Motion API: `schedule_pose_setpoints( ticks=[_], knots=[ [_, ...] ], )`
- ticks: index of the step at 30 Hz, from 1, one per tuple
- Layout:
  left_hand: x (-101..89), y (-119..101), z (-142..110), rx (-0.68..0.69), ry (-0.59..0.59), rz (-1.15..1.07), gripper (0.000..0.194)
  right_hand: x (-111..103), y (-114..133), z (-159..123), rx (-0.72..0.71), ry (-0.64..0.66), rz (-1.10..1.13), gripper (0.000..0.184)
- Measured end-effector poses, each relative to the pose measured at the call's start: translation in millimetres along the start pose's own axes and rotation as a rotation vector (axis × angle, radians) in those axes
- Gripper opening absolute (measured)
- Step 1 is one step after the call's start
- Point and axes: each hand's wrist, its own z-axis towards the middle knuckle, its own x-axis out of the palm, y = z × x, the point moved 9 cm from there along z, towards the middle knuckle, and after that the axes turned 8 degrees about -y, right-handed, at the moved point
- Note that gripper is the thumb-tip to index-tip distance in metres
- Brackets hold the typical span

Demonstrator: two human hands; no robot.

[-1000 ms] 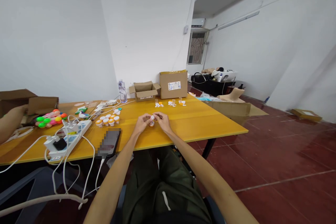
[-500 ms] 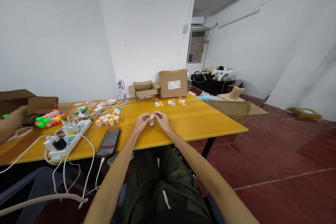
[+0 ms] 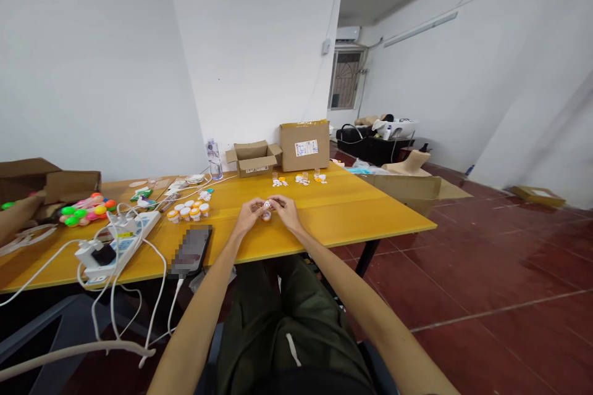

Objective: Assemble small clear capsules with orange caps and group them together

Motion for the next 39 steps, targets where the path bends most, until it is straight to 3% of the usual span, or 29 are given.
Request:
schedule_pose_setpoints(
  ticks=[39],
  knots=[
    [1.8, -8.5, 0.9, 0.052, 0.048, -0.106, 0.025, 8.1, -4.5, -1.9, 0.083, 0.117, 0.047, 0.026]
  ],
)
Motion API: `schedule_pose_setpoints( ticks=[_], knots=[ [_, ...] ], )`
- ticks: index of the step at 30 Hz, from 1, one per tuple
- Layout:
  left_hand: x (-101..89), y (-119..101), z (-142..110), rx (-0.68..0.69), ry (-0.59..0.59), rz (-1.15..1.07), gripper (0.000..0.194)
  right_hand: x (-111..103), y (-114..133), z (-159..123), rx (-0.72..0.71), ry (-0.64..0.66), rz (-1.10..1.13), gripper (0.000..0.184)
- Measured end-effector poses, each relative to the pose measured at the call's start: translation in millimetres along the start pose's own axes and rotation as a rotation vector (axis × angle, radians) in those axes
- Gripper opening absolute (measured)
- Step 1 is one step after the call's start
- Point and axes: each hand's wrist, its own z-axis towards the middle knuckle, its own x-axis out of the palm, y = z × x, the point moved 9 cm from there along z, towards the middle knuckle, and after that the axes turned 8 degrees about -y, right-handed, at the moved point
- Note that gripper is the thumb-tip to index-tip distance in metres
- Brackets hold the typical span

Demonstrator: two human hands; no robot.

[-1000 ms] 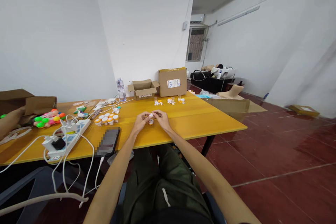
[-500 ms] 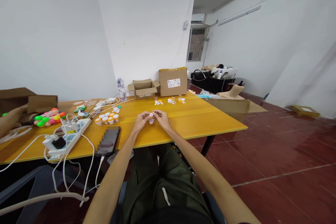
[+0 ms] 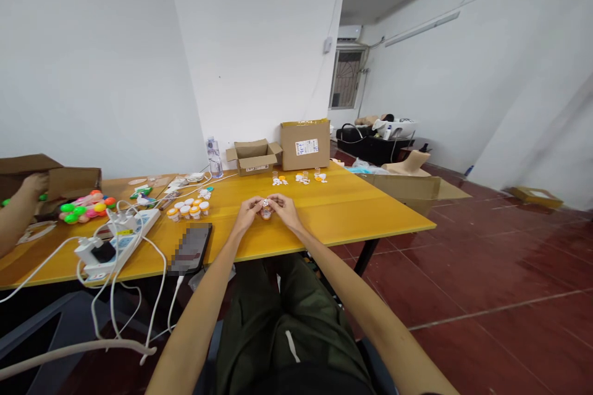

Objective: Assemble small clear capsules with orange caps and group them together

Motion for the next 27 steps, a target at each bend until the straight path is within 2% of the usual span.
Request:
schedule_pose_setpoints(
  ticks=[9, 27],
  knots=[
    [-2.9, -1.1, 1.3, 0.025, -0.033, 0.036, 0.027, 0.8, 1.5, -0.9, -0.014, 0.006, 0.009, 0.029],
    [-8.8, 4.8, 1.9, -0.014, -0.109, 0.051, 0.031, -0.1, 0.1, -1.0, -0.023, -0.014, 0.014, 0.029]
  ],
)
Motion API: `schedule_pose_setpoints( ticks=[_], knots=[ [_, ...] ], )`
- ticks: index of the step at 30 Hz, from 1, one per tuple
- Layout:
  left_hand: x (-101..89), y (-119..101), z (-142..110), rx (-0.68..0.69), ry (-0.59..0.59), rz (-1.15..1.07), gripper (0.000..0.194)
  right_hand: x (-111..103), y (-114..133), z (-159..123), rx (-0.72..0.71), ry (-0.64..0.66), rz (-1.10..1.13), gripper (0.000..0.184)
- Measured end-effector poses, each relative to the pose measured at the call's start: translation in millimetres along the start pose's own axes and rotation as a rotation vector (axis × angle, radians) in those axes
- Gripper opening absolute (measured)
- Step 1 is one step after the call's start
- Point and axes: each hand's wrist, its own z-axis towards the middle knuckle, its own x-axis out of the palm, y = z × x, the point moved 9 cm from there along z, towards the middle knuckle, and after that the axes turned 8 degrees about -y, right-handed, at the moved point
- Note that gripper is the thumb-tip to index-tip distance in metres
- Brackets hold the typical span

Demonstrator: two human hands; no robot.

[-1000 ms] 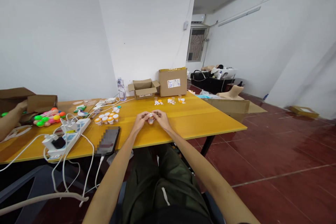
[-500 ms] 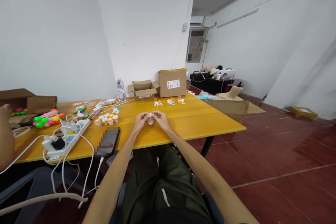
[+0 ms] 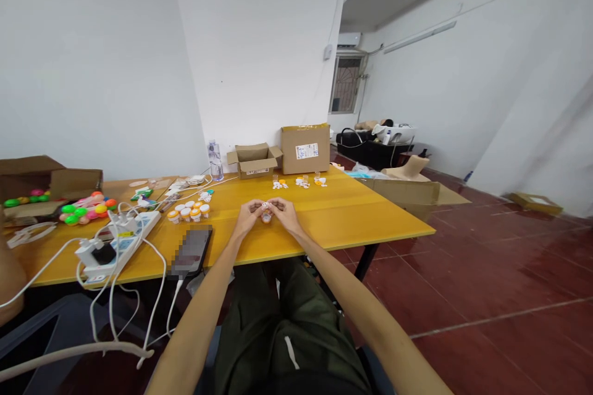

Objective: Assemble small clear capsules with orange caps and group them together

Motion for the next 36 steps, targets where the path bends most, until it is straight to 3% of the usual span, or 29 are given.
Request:
schedule_pose_setpoints(
  ticks=[11, 36],
  knots=[
    [-0.1, 5.9, 1.4, -0.005, 0.014, -0.002, 0.039, -0.6, 3.3, 0.4, -0.025, -0.009, -0.018, 0.027],
    [-2.6, 3.1, 0.5, 0.004, -0.013, -0.016, 0.034, 1.2, 5.1, -0.1, -0.029, -0.006, -0.043, 0.022]
  ],
)
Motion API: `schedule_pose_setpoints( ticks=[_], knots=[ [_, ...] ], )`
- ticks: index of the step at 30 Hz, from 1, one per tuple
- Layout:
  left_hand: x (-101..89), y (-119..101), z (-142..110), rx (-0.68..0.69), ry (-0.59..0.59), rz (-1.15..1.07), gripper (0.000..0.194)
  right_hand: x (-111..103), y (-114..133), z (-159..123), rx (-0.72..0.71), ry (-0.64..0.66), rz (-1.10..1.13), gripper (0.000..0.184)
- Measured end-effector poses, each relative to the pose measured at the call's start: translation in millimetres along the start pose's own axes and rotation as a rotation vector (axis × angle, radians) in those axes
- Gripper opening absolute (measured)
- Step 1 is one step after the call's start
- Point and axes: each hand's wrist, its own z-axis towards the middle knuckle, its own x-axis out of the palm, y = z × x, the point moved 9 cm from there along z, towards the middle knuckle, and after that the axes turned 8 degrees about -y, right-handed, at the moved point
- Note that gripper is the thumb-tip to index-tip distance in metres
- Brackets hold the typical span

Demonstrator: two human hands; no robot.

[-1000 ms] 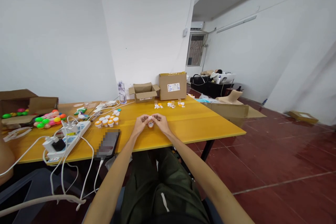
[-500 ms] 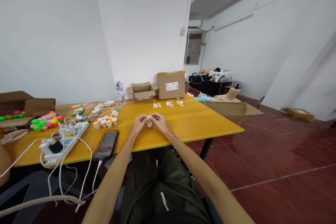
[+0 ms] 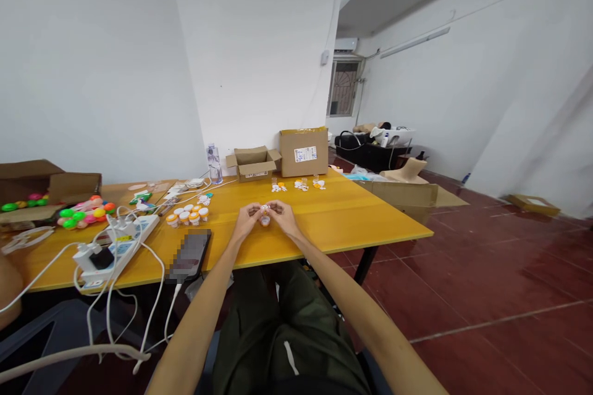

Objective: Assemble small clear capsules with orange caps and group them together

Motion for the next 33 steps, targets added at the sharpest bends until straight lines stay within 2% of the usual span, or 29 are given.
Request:
schedule_pose_setpoints(
  ticks=[18, 33],
  knots=[
    [1.5, -0.9, 1.0, -0.006, 0.019, -0.002, 0.032, 1.8, 5.6, -2.0, -0.012, 0.018, 0.017, 0.031],
    [-0.4, 1.6, 1.0, -0.031, 0.006, -0.011, 0.027, 0.3, -2.5, 0.7, 0.012, 0.016, 0.005, 0.026]
  ],
)
